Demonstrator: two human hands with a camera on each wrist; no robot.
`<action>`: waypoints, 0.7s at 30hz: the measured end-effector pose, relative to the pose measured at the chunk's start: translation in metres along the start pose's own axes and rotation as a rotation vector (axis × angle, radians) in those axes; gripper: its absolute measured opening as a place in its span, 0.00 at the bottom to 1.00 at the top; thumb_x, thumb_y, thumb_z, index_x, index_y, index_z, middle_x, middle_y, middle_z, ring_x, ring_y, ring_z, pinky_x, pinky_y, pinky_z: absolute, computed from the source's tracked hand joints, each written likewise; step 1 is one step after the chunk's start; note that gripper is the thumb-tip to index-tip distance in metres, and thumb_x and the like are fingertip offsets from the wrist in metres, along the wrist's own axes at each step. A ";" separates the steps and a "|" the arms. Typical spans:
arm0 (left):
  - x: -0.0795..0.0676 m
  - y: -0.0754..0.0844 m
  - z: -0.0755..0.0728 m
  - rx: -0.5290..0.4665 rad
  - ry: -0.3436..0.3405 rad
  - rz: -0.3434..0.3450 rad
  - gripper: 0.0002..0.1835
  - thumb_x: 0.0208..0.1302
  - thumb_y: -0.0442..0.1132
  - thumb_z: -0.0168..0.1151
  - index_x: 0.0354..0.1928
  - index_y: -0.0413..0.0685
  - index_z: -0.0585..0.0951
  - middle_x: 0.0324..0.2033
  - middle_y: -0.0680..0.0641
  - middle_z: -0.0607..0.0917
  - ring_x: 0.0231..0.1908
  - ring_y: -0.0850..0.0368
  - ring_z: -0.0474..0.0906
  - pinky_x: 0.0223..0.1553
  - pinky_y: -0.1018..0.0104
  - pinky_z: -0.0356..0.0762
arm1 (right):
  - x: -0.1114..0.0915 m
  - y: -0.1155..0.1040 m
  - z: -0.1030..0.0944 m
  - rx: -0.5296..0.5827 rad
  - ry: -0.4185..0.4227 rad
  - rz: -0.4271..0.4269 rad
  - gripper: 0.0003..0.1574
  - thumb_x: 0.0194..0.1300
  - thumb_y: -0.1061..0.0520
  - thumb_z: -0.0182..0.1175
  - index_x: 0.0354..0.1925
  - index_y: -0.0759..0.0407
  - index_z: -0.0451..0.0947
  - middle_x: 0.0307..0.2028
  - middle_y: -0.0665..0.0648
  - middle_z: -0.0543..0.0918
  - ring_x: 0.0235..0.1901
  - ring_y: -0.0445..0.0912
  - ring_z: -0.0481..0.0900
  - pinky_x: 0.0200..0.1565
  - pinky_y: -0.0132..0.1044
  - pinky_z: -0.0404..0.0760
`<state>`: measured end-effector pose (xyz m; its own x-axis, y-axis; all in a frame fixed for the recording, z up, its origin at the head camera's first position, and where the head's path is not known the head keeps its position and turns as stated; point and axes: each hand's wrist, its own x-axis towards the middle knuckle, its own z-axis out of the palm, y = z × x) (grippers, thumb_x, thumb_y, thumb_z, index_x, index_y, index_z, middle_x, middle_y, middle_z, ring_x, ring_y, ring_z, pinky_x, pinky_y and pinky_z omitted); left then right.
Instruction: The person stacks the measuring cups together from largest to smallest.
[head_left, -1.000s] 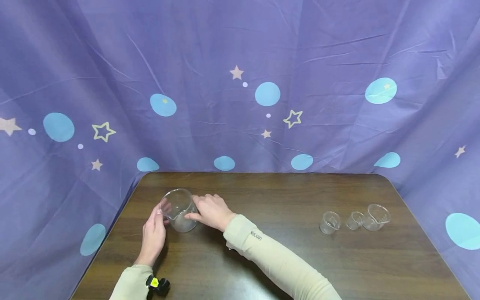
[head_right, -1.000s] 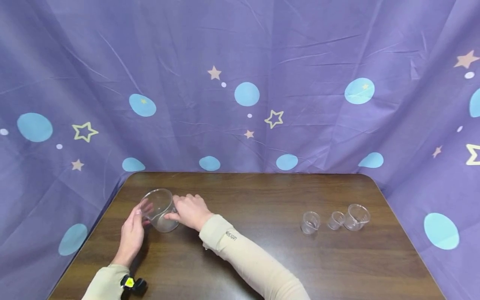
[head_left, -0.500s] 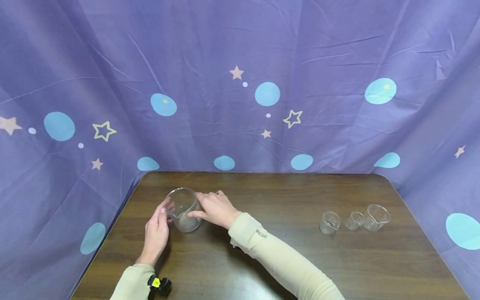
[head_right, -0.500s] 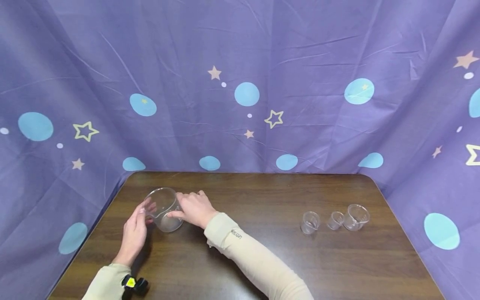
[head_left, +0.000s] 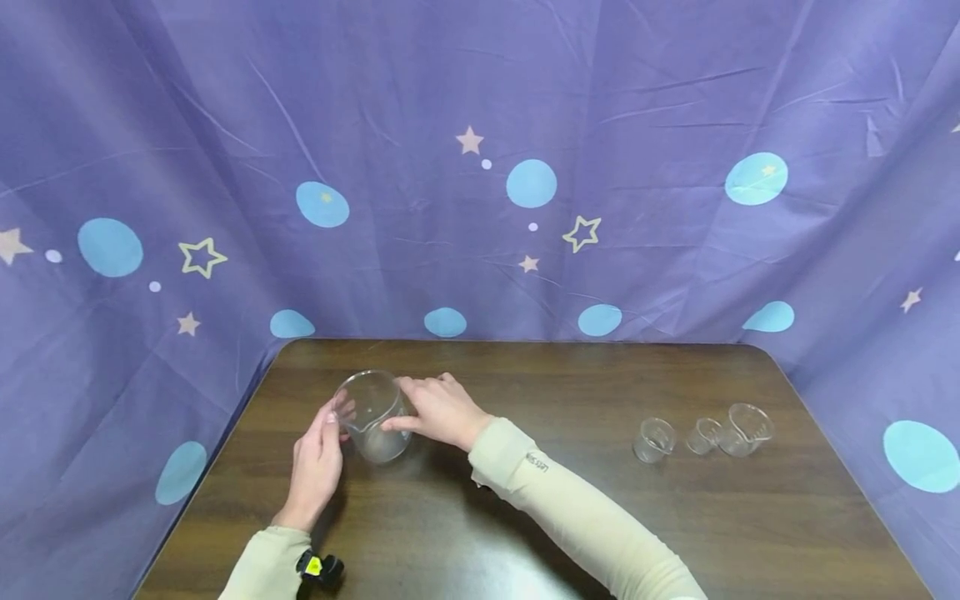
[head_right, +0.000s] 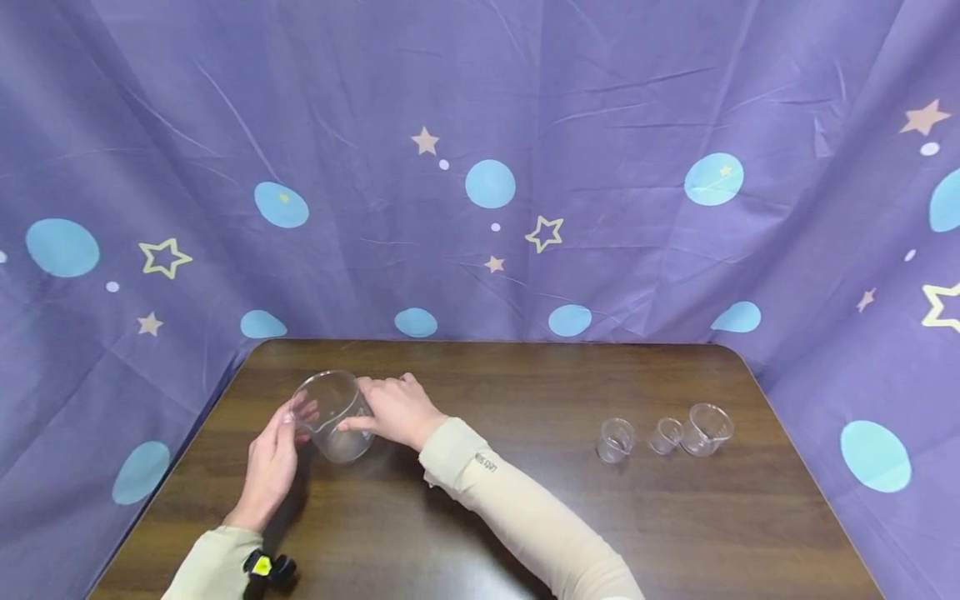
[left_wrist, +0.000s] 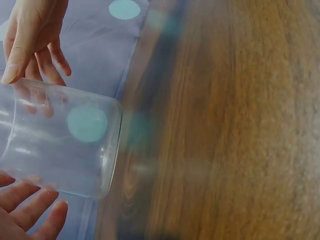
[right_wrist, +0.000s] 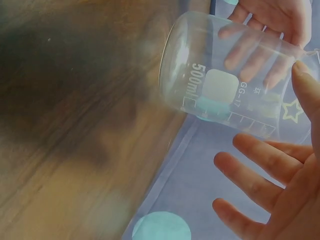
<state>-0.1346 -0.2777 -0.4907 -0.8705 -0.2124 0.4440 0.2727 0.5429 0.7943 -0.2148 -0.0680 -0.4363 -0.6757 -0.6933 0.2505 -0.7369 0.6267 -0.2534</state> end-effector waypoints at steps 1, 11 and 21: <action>0.000 0.001 0.001 0.005 -0.001 0.010 0.22 0.85 0.35 0.39 0.70 0.40 0.76 0.57 0.37 0.86 0.53 0.55 0.84 0.44 0.78 0.81 | -0.001 0.001 -0.002 0.008 -0.002 0.001 0.43 0.63 0.29 0.67 0.66 0.51 0.77 0.49 0.46 0.90 0.46 0.39 0.87 0.47 0.39 0.80; -0.004 0.010 0.009 0.036 -0.058 0.077 0.21 0.83 0.32 0.40 0.70 0.35 0.75 0.58 0.35 0.85 0.55 0.39 0.83 0.47 0.83 0.78 | -0.017 0.015 -0.012 0.050 -0.011 -0.005 0.45 0.64 0.30 0.68 0.67 0.56 0.76 0.50 0.50 0.90 0.40 0.38 0.85 0.46 0.39 0.83; -0.004 0.022 0.021 0.025 -0.109 0.128 0.21 0.82 0.31 0.42 0.69 0.34 0.74 0.58 0.33 0.85 0.54 0.36 0.84 0.49 0.87 0.74 | -0.031 0.029 -0.024 0.057 -0.027 0.016 0.48 0.64 0.28 0.66 0.69 0.56 0.74 0.56 0.50 0.88 0.48 0.40 0.86 0.50 0.42 0.83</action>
<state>-0.1336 -0.2483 -0.4838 -0.8690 -0.0520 0.4920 0.3747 0.5802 0.7231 -0.2157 -0.0202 -0.4294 -0.6861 -0.6932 0.2207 -0.7232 0.6172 -0.3099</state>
